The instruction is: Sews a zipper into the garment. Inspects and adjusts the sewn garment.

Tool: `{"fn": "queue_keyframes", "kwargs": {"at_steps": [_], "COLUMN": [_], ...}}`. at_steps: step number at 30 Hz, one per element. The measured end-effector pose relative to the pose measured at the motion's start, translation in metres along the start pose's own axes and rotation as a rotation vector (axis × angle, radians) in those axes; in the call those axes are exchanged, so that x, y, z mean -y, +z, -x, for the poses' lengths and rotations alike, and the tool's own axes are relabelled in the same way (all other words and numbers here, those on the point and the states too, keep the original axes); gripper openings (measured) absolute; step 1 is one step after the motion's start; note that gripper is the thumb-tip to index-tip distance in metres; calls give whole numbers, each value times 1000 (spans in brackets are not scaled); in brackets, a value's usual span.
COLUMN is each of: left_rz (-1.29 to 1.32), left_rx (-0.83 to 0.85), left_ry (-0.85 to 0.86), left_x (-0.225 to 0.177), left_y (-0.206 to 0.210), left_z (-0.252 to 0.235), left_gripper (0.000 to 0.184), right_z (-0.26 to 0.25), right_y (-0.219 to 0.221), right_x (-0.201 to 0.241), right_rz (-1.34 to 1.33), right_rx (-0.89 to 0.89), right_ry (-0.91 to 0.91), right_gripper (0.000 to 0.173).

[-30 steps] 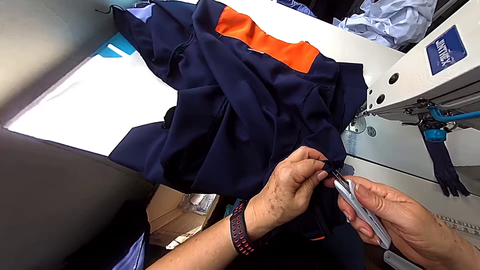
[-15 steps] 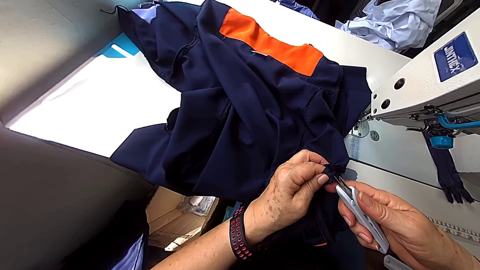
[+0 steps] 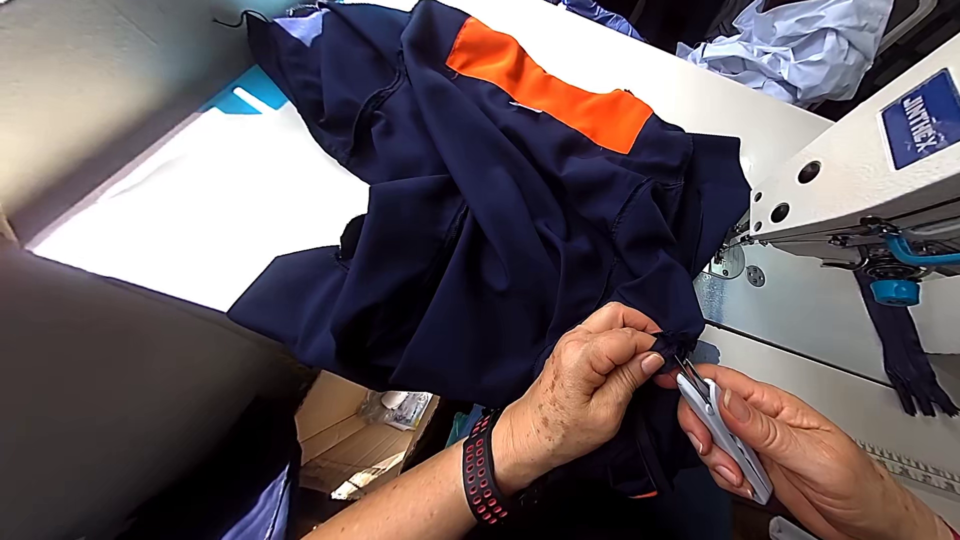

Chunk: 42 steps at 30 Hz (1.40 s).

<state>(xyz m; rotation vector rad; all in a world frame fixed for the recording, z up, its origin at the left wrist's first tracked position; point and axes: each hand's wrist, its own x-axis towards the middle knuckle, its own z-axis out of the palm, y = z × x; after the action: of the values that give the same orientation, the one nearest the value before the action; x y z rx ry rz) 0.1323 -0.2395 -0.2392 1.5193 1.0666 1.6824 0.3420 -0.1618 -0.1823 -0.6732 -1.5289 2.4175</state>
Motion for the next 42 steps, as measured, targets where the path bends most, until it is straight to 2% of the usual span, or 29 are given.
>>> {"fn": "queue_keyframes", "kwargs": {"at_steps": [5,8,11,13,14,16,18,20,23,26,29,32,34,36,38,40,42], "left_rz": [-22,-37,-99,-125,-120,-106,-112,-128,-169,-169,-76,125,133,94,51,9,-3], "left_rx": [19,30,31,27,22,7,-19,-43,-93,-83,-49,-13,-9,-51,-70,-44,5], "left_ry": [16,24,50,53,49,31,7,-6,-22,-37,-20,-52,-49,-98,-164,-197,-213], "left_x": [0,0,1,2,2,2,1,2,3,2,1,-15,-16,-10,-11,-15,-18], "left_y": [1,1,3,4,4,3,3,4,6,9,6,-4,-12,-16,-17,-17,-17], "left_z": [0,-1,0,-1,0,0,1,1,0,0,-1,5,7,10,13,13,13], "left_gripper": [23,23,22,23,23,23,24,25,25,23,23,30,30,28,27,27,28], "right_z": [-2,-2,1,5,3,-10,-25,-39,-56,-67,-67,-86,-94,-98,-98,-88,-60], "right_y": [2,4,13,17,15,1,-9,-11,-16,-13,9,-13,-7,6,0,-14,-24], "right_x": [1,-2,1,17,22,23,16,5,3,16,24,24,22,22,25,35,38], "right_rz": [53,201,537,593,639,882,1173,1397,1578,1611,1464,1235,1105,1080,1157,1242,1290], "right_rx": [-43,-84,-65,-56,-147,-353,-433,-466,-498,-541,-435,-524,-529,-457,-465,-495,-477], "right_ry": [-7,-69,-288,-423,-491,-597,-640,-724,-931,-1021,-1011,-862,-807,-812,-759,-667,-573], "right_gripper": [33,32,35,28,20,22,32,30,17,13,12,11,12,9,11,23,52]}}
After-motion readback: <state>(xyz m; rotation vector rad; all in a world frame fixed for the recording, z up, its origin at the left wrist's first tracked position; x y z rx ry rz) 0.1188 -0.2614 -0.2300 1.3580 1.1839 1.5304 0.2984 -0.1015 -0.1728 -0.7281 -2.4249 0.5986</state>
